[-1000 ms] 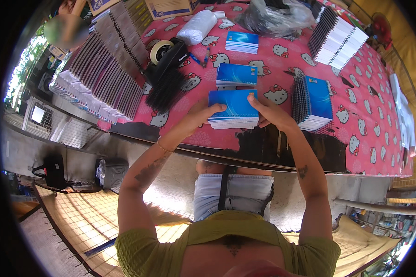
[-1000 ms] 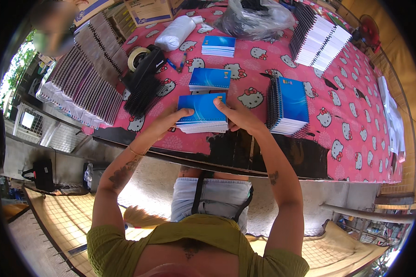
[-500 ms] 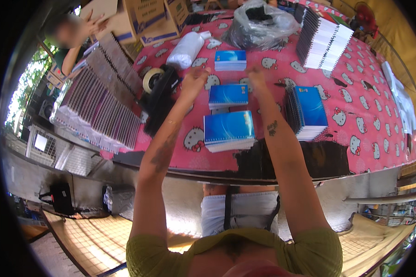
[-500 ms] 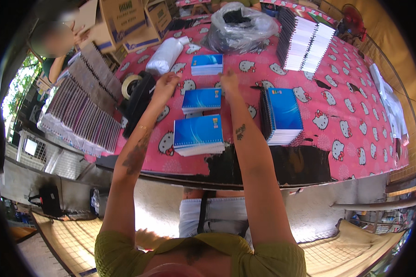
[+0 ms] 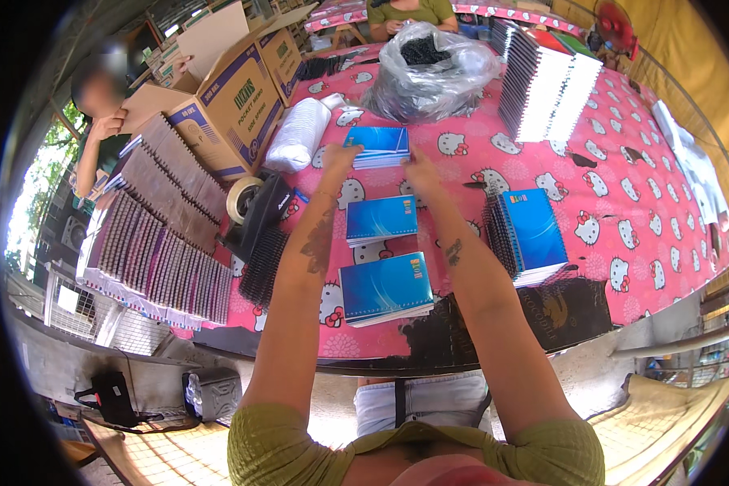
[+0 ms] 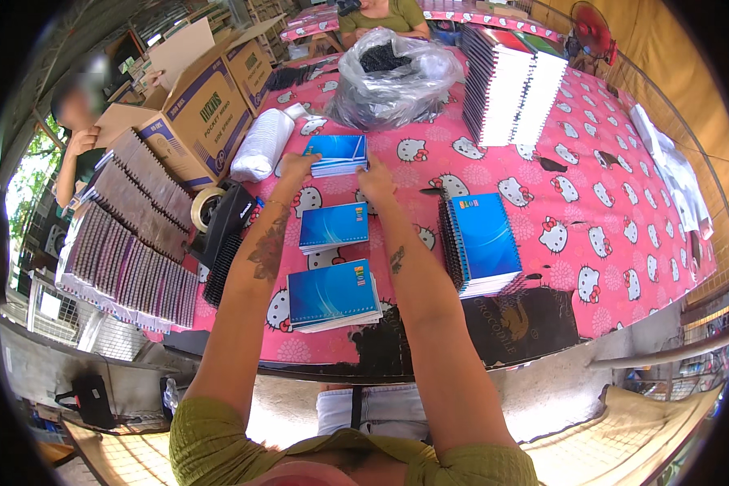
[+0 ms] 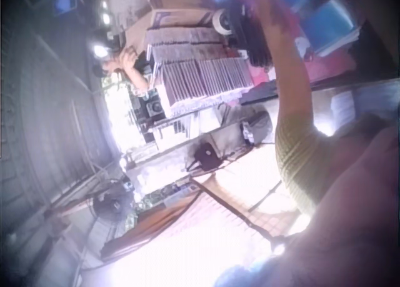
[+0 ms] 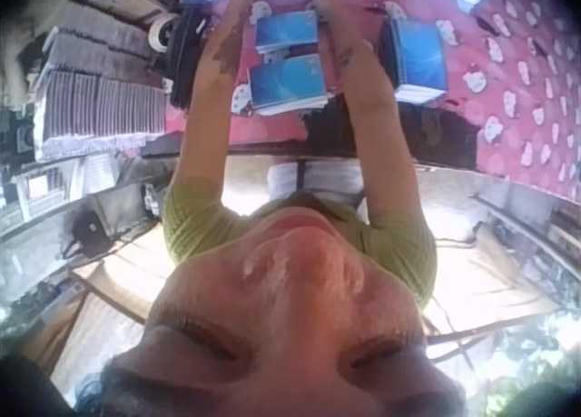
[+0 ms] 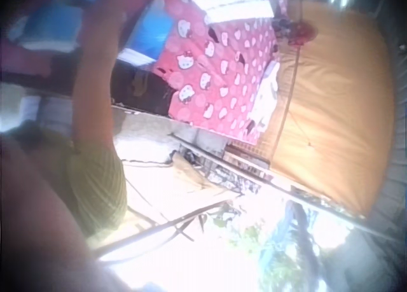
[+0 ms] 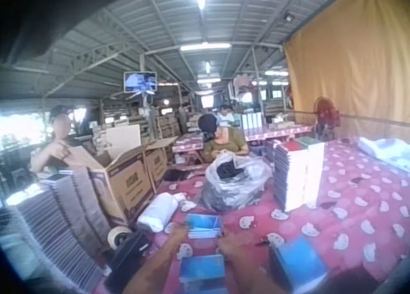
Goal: The person organizes blue booklets by hand at a table, tapping them to align the edges and then stacking them into neat piles.
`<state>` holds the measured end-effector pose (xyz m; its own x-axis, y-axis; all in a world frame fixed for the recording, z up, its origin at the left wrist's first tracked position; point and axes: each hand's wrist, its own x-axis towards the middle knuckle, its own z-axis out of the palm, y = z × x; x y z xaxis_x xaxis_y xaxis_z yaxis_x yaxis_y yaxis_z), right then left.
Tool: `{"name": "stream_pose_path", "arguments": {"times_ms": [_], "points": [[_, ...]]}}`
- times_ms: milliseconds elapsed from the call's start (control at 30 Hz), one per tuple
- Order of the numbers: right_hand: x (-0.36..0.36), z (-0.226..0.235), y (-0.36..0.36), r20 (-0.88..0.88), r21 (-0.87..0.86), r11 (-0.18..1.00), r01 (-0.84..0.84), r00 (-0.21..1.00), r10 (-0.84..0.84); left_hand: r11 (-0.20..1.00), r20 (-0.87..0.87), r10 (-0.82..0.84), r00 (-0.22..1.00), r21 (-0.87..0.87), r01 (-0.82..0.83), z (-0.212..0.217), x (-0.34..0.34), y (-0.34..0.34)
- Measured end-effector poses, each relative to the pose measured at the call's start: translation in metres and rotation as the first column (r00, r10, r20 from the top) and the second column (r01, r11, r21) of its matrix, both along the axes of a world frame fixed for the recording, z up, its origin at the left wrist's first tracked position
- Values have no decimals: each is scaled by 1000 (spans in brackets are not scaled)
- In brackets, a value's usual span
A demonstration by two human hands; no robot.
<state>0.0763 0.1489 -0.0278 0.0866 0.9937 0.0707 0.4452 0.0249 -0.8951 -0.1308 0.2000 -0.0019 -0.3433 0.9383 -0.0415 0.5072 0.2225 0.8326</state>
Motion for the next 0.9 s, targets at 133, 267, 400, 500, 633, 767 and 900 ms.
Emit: {"name": "stream_pose_path", "arguments": {"times_ms": [133, 267, 400, 500, 633, 767, 900], "points": [[0, 1, -7, 194, 33, 998, -45, 980, 37, 1000, 356, 12, 935, -3, -12, -3, -7, 3], [-5, 4, -10, 224, 44, 998, 51, 973, -60, 1000, 451, 12, 892, -6, -11, -4, -8, 3], [-8, 7, 0, 98, -35, 998, -58, 993, 61, 949, 168, 93, 981, 284, -139, 12, -28, 0], [8, -2, 12, -76, -60, 998, -29, 997, 25, 832, 371, -67, 926, 533, -153, 51, -2, -12], [-4, -7, 2, -61, -44, 998, 37, 997, -40, 753, 18, -441, 897, 551, 359, 116, 2, -55], [4, -26, 28, -344, -16, 999, 41, 938, -44, 502, -138, -834, 535, 213, 838, 141, 44, -87], [9, -17, 37, -624, -150, 988, -20, 778, -79, 501, -488, -763, 423, -32, 865, 60, 61, -110]]}}
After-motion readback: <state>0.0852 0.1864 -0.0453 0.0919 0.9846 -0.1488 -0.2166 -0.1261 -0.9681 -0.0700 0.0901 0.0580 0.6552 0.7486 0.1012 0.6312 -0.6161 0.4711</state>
